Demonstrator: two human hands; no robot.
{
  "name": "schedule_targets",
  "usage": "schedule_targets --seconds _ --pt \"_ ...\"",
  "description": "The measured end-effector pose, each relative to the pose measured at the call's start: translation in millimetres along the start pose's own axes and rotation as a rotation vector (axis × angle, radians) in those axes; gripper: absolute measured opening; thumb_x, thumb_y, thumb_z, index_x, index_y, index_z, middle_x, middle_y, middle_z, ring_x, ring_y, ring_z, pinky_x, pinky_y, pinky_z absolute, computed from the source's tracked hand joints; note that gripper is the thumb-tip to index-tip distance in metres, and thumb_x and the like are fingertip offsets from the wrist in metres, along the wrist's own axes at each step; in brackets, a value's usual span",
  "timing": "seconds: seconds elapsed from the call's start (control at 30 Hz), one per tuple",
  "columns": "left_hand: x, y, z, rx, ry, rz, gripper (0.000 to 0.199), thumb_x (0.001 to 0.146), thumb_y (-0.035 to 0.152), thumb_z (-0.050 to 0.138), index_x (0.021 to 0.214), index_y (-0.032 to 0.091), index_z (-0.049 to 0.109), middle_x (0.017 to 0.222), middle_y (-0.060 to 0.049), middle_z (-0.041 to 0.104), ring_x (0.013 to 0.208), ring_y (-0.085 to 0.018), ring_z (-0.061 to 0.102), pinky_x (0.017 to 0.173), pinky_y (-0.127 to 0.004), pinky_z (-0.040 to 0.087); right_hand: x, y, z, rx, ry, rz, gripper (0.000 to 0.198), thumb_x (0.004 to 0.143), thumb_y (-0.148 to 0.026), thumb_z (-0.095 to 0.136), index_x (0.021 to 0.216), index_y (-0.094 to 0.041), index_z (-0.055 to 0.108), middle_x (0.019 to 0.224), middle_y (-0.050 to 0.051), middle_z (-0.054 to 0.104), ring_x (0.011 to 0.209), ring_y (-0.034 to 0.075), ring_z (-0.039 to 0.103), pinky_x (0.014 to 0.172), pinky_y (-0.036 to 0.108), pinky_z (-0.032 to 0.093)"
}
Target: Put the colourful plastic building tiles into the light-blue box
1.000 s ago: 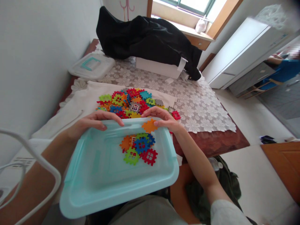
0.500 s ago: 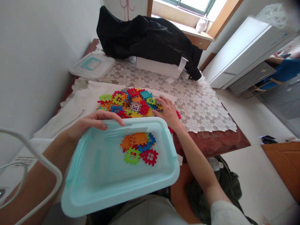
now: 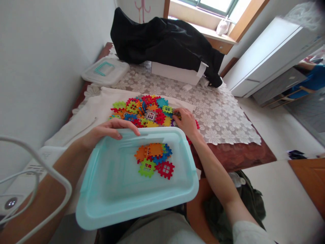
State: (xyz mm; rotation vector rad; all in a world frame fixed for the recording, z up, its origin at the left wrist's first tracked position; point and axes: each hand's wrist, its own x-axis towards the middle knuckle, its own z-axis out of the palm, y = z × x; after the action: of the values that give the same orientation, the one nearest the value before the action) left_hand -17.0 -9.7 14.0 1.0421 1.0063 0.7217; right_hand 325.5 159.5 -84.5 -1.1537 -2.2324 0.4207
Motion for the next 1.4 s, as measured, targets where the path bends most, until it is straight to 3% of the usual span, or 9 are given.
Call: schedule_targets --seconds 0.2,0.33,0.5,0.67,0.83,0.93,1.0,1.2,1.4 --pt "1 7 8 -0.154 0.019 -0.087 0.034 0.073 0.018 0.082 0.106 0.016 0.093 0.105 -0.013 0.088 0.087 -0.028 0.081 0.081 -0.028 0.064 1 0 3 -0.014 -0.024 -0.024 0.026 0.098 -0.021 0.067 0.121 -0.022 0.079 0.127 0.014 0.084 0.121 0.037 0.070 0.114 0.059 0.057" --pt "-1 11 13 -0.145 0.050 -0.091 0.032 0.073 0.018 0.080 0.102 0.016 0.093 0.103 -0.011 0.088 0.088 -0.027 0.079 0.080 -0.028 0.063 -1 4 9 -0.002 0.018 0.021 0.043 0.094 -0.019 0.067 0.136 -0.020 0.073 0.155 0.018 0.073 0.138 0.038 0.067 0.124 0.061 0.051" --pt "-2 12 17 -0.148 0.049 -0.041 0.031 0.074 0.015 0.076 0.100 0.015 0.094 0.106 -0.007 0.088 0.090 -0.025 0.077 0.084 -0.027 0.061 0 9 8 0.038 -0.022 0.037 0.041 0.092 -0.020 0.066 0.132 -0.019 0.075 0.127 0.016 0.084 0.120 0.035 0.076 0.115 0.057 0.058" --pt "-3 10 16 -0.176 0.027 -0.038 0.031 0.076 0.014 0.076 0.102 0.014 0.093 0.107 -0.007 0.089 0.092 -0.025 0.078 0.085 -0.027 0.062 4 8 -2 0.152 0.048 0.016 0.025 0.100 -0.029 0.066 0.116 -0.022 0.084 0.124 0.013 0.086 0.118 0.032 0.078 0.114 0.052 0.059" --pt "4 0 4 -0.147 -0.028 -0.001 0.034 0.074 0.019 0.082 0.106 0.015 0.092 0.113 -0.009 0.088 0.099 -0.026 0.077 0.088 -0.028 0.063 3 -10 -9 0.636 0.254 0.131 0.032 0.093 -0.056 0.085 0.104 -0.026 0.084 0.105 0.006 0.083 0.101 0.026 0.076 0.097 0.043 0.064" --pt "11 -9 -8 -0.093 -0.083 0.030 0.036 0.071 0.022 0.085 0.106 0.018 0.093 0.113 -0.009 0.087 0.097 -0.027 0.077 0.086 -0.028 0.062 -4 -32 -13 1.094 0.150 0.201 0.046 0.081 -0.065 0.097 0.108 -0.031 0.081 0.104 0.002 0.083 0.091 0.021 0.076 0.085 0.036 0.066" --pt "15 -14 -13 -0.078 -0.096 0.040 0.037 0.070 0.024 0.086 0.106 0.019 0.093 0.114 -0.010 0.087 0.098 -0.028 0.078 0.086 -0.029 0.062 -9 -45 -16 1.256 0.072 0.201 0.048 0.076 -0.060 0.104 0.108 -0.033 0.081 0.103 -0.001 0.083 0.088 0.018 0.076 0.081 0.030 0.066" --pt "7 -6 -4 -0.129 -0.059 -0.021 0.033 0.074 0.024 0.085 0.106 0.021 0.093 0.117 -0.010 0.086 0.102 -0.029 0.077 0.092 -0.031 0.061 -18 -58 -26 1.368 -0.083 0.119 0.038 0.078 -0.052 0.105 0.101 -0.031 0.083 0.091 -0.002 0.081 0.076 0.014 0.073 0.069 0.026 0.064" --pt "2 2 2 -0.135 -0.008 -0.079 0.033 0.073 0.022 0.084 0.104 0.021 0.093 0.118 -0.009 0.086 0.103 -0.029 0.077 0.091 -0.030 0.061 -19 -57 -31 1.355 -0.324 -0.012 0.032 0.083 -0.044 0.103 0.109 -0.031 0.089 0.105 0.001 0.088 0.087 0.015 0.078 0.075 0.026 0.065"
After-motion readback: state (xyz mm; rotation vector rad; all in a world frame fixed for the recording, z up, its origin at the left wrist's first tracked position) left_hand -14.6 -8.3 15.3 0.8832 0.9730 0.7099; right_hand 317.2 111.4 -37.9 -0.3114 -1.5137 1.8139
